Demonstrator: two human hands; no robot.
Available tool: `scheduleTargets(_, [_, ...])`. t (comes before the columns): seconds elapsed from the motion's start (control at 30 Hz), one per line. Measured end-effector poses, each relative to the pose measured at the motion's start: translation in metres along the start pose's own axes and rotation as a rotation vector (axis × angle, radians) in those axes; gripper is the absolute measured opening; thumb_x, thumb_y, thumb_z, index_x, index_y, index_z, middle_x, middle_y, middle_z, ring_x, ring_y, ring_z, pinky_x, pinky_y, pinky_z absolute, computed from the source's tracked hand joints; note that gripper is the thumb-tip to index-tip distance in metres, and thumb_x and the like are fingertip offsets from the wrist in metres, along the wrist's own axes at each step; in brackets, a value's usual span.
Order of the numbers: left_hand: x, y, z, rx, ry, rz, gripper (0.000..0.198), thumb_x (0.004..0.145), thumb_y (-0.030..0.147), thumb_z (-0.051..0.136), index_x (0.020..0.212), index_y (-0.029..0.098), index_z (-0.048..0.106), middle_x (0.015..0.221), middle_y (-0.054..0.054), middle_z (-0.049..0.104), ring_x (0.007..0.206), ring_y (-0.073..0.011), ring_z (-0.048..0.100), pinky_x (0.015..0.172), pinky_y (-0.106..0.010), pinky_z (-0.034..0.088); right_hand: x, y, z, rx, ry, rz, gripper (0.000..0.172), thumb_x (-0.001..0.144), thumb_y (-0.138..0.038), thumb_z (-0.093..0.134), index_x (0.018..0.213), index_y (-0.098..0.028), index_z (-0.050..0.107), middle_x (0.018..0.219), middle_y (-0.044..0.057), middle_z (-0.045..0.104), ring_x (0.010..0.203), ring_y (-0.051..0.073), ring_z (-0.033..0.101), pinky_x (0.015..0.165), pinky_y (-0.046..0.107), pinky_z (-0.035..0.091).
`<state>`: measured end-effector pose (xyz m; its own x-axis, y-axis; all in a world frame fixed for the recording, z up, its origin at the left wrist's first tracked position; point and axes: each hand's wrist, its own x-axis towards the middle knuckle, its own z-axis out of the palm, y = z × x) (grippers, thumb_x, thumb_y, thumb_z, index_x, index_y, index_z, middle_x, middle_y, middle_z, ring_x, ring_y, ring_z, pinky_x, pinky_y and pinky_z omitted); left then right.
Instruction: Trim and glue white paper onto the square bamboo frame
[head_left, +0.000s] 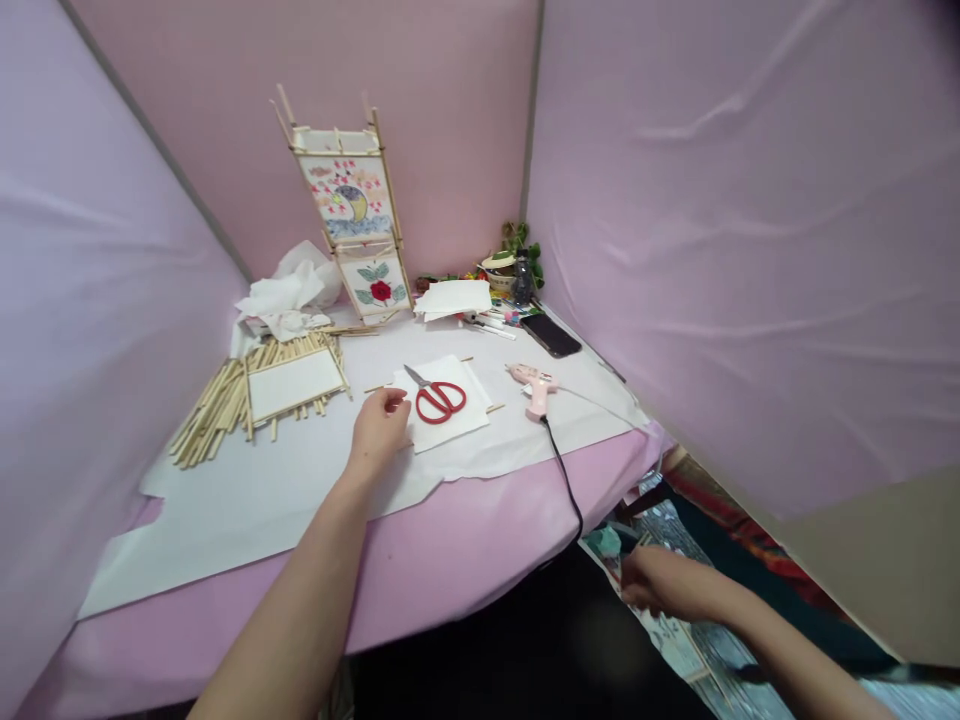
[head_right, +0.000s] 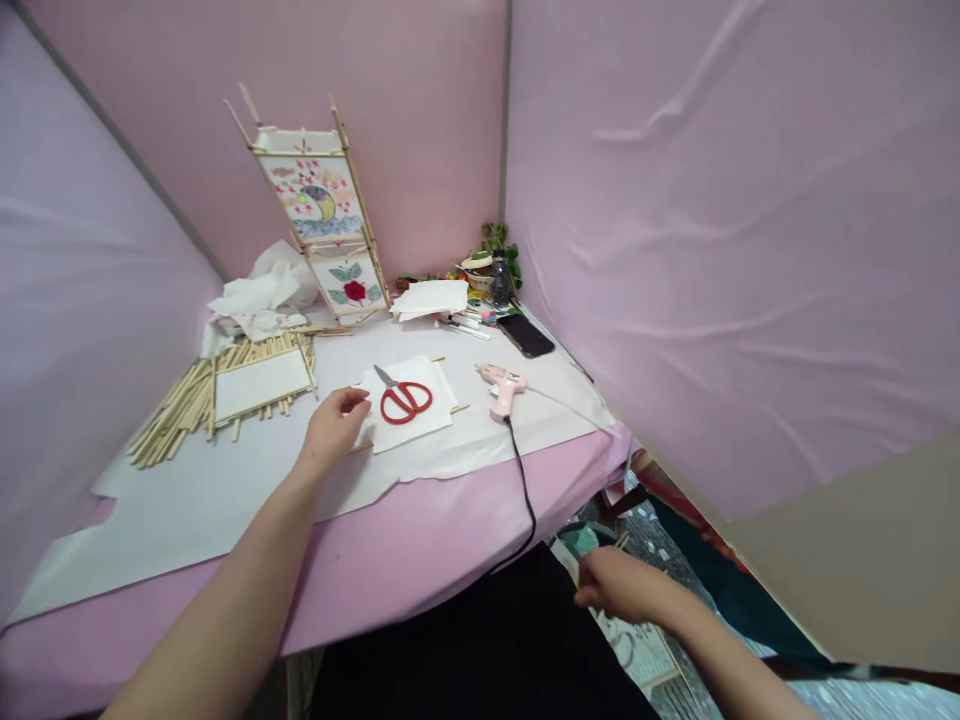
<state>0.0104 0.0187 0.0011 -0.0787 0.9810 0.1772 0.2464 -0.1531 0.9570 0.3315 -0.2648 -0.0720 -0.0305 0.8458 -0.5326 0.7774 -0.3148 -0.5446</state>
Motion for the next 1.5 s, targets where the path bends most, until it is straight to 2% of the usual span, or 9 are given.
scheduleTargets(0.07, [0.004,-0.004,-0.001,0.112,0.007,0.105,0.026,0.062,0.002,0.069,0.079,0.021,0.069,0.090,-0.006,0.064,0.098,-0.0262,0.056,0.096,-0.034,0.038,-0.023,-0.057,-0.030,0.082,-0.137,-0.220,0.015,0.083,-0.024,0.056,0.077,-0.026,0.069,0.071,0.001,0.070,0.063,0.017,0.065,0.056,0.024,0.043])
scheduleTargets(0.17, [-0.003,-0.010,0.000,0.123,-0.039,0.164,0.028,0.062,0.003,0.070,0.083,0.022,0.068,0.103,-0.010,0.064,0.117,-0.0314,0.050,0.109,-0.039,0.027,-0.021,-0.137,-0.067,-0.020,0.131,-0.435,0.018,0.090,-0.035,0.054,0.084,-0.026,0.069,0.075,0.002,0.069,0.066,0.016,0.061,0.060,0.024,0.042])
scheduleTargets(0.3, [-0.023,-0.020,0.005,0.103,-0.102,0.208,0.025,0.066,0.007,0.071,0.085,0.022,0.065,0.115,-0.013,0.061,0.128,-0.0327,0.042,0.112,-0.041,0.022,0.062,-0.218,-0.088,-0.233,0.576,-0.511,0.014,0.092,-0.029,0.055,0.089,-0.020,0.065,0.088,0.004,0.070,0.077,0.017,0.062,0.067,0.025,0.041])
scheduleTargets(0.47, [-0.030,-0.030,0.008,0.245,-0.149,0.282,0.024,0.074,0.012,0.064,0.097,0.022,0.063,0.126,-0.016,0.057,0.127,-0.0336,0.042,0.113,-0.045,0.015,0.166,-0.273,-0.078,-0.356,0.632,-0.366,0.016,0.084,-0.019,0.063,0.097,-0.009,0.062,0.090,0.015,0.069,0.081,0.024,0.066,0.065,0.028,0.042])
scheduleTargets(0.6, [-0.028,-0.033,0.008,0.380,-0.139,0.346,0.022,0.079,0.014,0.061,0.100,0.021,0.062,0.124,-0.017,0.058,0.124,-0.0342,0.045,0.112,-0.046,0.019,0.194,-0.277,-0.077,-0.424,0.554,-0.306,0.022,0.075,-0.017,0.071,0.093,-0.010,0.063,0.087,0.016,0.071,0.077,0.024,0.068,0.064,0.027,0.045])
scheduleTargets(0.9, [-0.035,-0.023,0.005,0.984,-0.298,0.371,0.039,0.095,0.020,0.042,0.133,0.013,0.050,0.143,-0.017,0.045,0.135,-0.0294,0.038,0.111,-0.046,0.029,0.254,-0.313,-0.146,-0.593,0.526,-0.418,0.022,0.083,-0.010,0.061,0.104,-0.011,0.065,0.116,0.018,0.067,0.109,0.029,0.061,0.090,0.030,0.043])
scheduleTargets(1.13, [-0.037,-0.019,0.002,1.031,-0.316,0.362,0.040,0.096,0.022,0.043,0.134,0.012,0.049,0.144,-0.016,0.045,0.135,-0.0291,0.038,0.112,-0.046,0.030,0.298,-0.321,-0.141,-0.550,0.594,-0.395,0.022,0.094,-0.020,0.054,0.112,-0.011,0.062,0.119,0.014,0.063,0.106,0.023,0.060,0.092,0.038,0.045])
scheduleTargets(1.3, [-0.038,-0.020,0.003,1.037,-0.294,0.341,0.045,0.095,0.023,0.045,0.138,0.010,0.045,0.148,-0.020,0.039,0.137,-0.0305,0.036,0.113,-0.047,0.029,0.268,-0.293,-0.147,-0.471,0.703,-0.411,0.028,0.093,-0.021,0.053,0.118,-0.011,0.061,0.125,0.016,0.059,0.114,0.024,0.056,0.096,0.030,0.040])
scheduleTargets(1.5, [-0.039,-0.021,0.003,1.050,-0.290,0.324,0.047,0.096,0.026,0.043,0.139,0.010,0.044,0.145,-0.021,0.042,0.137,-0.0311,0.036,0.112,-0.049,0.027,0.157,-0.202,-0.134,-0.245,0.882,-0.297,0.025,0.092,-0.031,0.050,0.106,-0.017,0.065,0.106,0.009,0.068,0.097,0.021,0.062,0.084,0.030,0.042])
